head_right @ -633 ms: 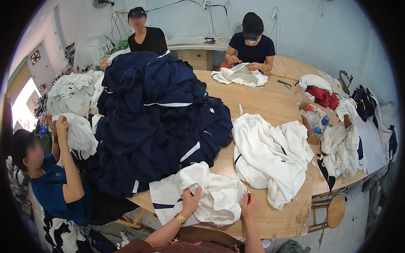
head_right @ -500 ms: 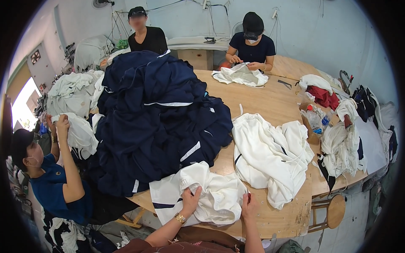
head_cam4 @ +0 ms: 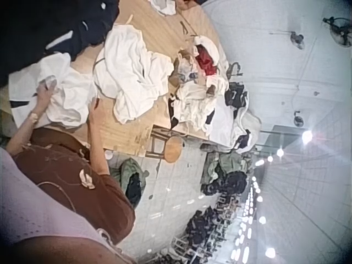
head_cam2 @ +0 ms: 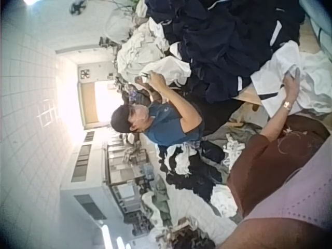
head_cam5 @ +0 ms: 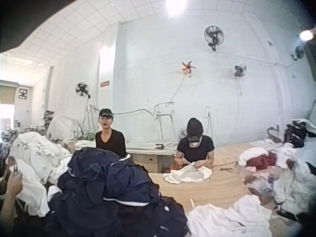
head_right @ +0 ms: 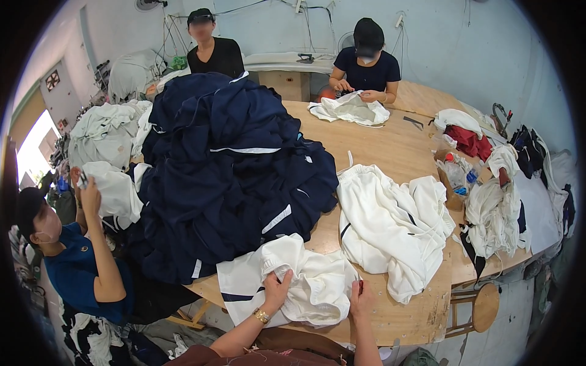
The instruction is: The recorder uses a small thread clipper to snip loose threads from navy and white garments on a large work table.
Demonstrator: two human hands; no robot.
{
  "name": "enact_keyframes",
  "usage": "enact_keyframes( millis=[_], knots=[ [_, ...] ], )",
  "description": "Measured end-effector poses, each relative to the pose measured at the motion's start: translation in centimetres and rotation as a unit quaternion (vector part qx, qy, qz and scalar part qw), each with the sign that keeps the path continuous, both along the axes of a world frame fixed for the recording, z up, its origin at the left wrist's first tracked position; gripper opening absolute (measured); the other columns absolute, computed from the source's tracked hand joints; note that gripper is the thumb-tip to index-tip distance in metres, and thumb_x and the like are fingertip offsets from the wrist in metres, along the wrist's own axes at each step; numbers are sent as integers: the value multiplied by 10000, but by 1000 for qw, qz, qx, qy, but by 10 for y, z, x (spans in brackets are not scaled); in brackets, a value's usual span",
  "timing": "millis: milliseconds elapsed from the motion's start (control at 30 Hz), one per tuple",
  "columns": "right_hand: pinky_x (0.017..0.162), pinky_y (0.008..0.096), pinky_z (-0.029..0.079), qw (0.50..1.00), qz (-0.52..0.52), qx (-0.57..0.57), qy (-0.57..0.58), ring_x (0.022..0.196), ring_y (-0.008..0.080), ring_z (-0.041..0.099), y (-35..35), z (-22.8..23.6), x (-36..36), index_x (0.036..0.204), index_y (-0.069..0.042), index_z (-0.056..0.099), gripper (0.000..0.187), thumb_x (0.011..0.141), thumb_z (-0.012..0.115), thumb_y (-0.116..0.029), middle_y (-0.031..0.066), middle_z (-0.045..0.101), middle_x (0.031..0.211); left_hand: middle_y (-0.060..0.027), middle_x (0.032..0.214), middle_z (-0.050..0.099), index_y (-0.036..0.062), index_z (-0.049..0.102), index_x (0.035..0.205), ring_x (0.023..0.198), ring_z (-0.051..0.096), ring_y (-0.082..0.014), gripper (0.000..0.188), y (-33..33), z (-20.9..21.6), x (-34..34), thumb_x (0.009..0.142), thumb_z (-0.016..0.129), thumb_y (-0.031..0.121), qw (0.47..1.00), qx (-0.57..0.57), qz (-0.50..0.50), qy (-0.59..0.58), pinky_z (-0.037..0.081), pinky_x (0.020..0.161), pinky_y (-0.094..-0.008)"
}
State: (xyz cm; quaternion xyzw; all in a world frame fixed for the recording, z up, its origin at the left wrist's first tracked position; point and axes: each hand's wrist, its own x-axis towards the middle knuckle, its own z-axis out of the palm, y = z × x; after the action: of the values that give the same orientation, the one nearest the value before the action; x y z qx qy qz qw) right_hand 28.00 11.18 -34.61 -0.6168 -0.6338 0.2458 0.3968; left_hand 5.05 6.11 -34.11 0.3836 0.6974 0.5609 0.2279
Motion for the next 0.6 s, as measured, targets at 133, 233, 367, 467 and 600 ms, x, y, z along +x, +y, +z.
enact_keyframes(
  millis=[133,233,367,467,600],
  knots=[
    [557,366,426,1000,-4,21,1,582,276,554,2,-3,0,832,-13,572,304,871,533,-312,145,576,662,-170,645,626,-35,619,759,584,623,-271,373,0,1,1,813,636,334,1000,-19,4,9,457,551,-358],
    [557,370,427,1000,-5,17,-9,586,287,557,2,-6,2,828,-15,572,303,868,535,-314,150,577,662,-168,648,628,-32,622,762,583,623,-270,372,1,2,1,813,636,336,1000,-7,8,5,457,554,-361],
    [561,372,429,999,-6,28,-15,592,294,561,1,-5,1,830,-19,575,306,868,532,-319,150,579,664,-167,644,627,-31,624,754,579,621,-267,369,1,2,2,816,635,333,1000,13,12,8,457,553,-357],
    [562,373,429,1000,-9,26,-14,596,295,562,1,0,-1,832,-21,576,309,870,530,-324,150,582,668,-166,658,632,-30,627,767,598,626,-261,363,0,3,1,818,634,329,1000,-3,9,7,461,567,-351],
    [561,373,428,1000,-6,24,-10,598,294,562,1,-5,1,831,-18,574,313,871,530,-325,148,583,670,-169,705,644,-32,632,815,651,638,-257,362,1,10,3,820,632,330,1000,6,11,-2,471,606,-340]
  ],
)
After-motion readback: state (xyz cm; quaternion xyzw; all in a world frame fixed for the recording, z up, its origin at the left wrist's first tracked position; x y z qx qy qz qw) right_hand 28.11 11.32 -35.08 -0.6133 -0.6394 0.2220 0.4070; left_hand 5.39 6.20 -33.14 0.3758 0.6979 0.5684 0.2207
